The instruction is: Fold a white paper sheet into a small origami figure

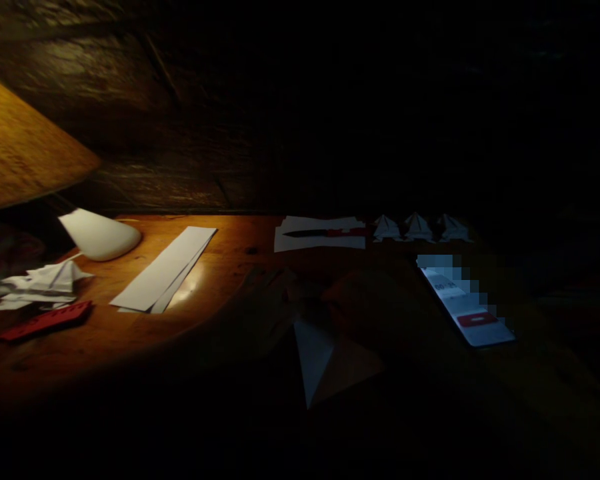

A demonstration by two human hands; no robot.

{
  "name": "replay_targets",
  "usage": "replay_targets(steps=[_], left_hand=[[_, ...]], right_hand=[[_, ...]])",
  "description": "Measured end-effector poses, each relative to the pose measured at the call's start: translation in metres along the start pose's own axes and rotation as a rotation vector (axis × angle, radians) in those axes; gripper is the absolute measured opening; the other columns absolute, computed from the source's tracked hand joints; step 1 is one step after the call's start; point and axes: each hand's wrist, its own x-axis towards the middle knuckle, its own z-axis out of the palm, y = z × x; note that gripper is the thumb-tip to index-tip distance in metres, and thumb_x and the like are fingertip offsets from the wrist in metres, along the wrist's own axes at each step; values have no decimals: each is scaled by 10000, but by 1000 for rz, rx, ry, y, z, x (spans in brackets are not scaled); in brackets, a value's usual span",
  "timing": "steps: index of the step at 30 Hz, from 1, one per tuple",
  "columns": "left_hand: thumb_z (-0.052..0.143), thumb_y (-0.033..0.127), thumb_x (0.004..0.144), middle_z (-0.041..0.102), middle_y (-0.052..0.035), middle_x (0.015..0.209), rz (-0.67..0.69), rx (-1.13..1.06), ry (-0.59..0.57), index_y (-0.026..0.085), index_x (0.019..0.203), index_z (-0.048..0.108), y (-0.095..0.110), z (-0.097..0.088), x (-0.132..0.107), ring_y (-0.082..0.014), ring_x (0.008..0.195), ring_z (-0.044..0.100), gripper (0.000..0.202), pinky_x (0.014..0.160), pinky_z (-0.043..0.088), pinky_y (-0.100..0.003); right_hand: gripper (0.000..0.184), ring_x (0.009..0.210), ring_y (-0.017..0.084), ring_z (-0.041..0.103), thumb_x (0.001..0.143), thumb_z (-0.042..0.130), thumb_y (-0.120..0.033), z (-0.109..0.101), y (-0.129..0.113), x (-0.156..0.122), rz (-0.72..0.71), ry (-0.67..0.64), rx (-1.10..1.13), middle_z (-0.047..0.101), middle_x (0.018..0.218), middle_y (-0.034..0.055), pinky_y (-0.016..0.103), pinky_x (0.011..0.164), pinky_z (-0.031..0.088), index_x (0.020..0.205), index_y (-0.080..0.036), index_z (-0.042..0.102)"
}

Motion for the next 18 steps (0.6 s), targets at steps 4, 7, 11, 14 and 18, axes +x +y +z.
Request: replay_targets(steps=[4,7,11,14,18], left_hand=[[545,391,1001,518,-186,1381,-60,-22,2,325,1418,609,-2,-1,-1,-425,1179,551,427,929,452,-636],[540,416,1003,541,-191,1329,-29,-47,-11,305,1421,605,-5,0,-1,-427,1174,552,437,922,457,-631],[585,396,972,529,-175,1377,14,-113,13,294,1440,579,-11,4,-1,-424,1242,515,479,983,436,-640],[583,326,956,523,-166,1428,94,-183,28,202,1384,594,-13,8,3,-381,1301,488,446,1076,425,-589],[556,274,945,552,-182,1382,170,-235,18,117,1270,613,-15,14,8,-341,1275,517,365,1087,470,-492]], right_hand=[[245,838,198,711,954,558,-219,1,3,3,-25,-20,30,795,966,35,300,689,400,948,-230,803],[219,832,186,678,962,570,-230,1,2,6,-40,-17,12,762,960,41,293,668,376,939,-213,788],[170,885,192,654,959,605,-225,2,1,10,-59,17,19,730,1030,59,293,698,387,991,-192,769],[162,871,186,643,968,598,-221,5,2,13,-78,17,21,714,1001,63,299,717,399,966,-179,755],[154,865,188,647,953,610,-218,5,2,12,-66,44,-24,720,1047,80,304,721,419,996,-182,753]])
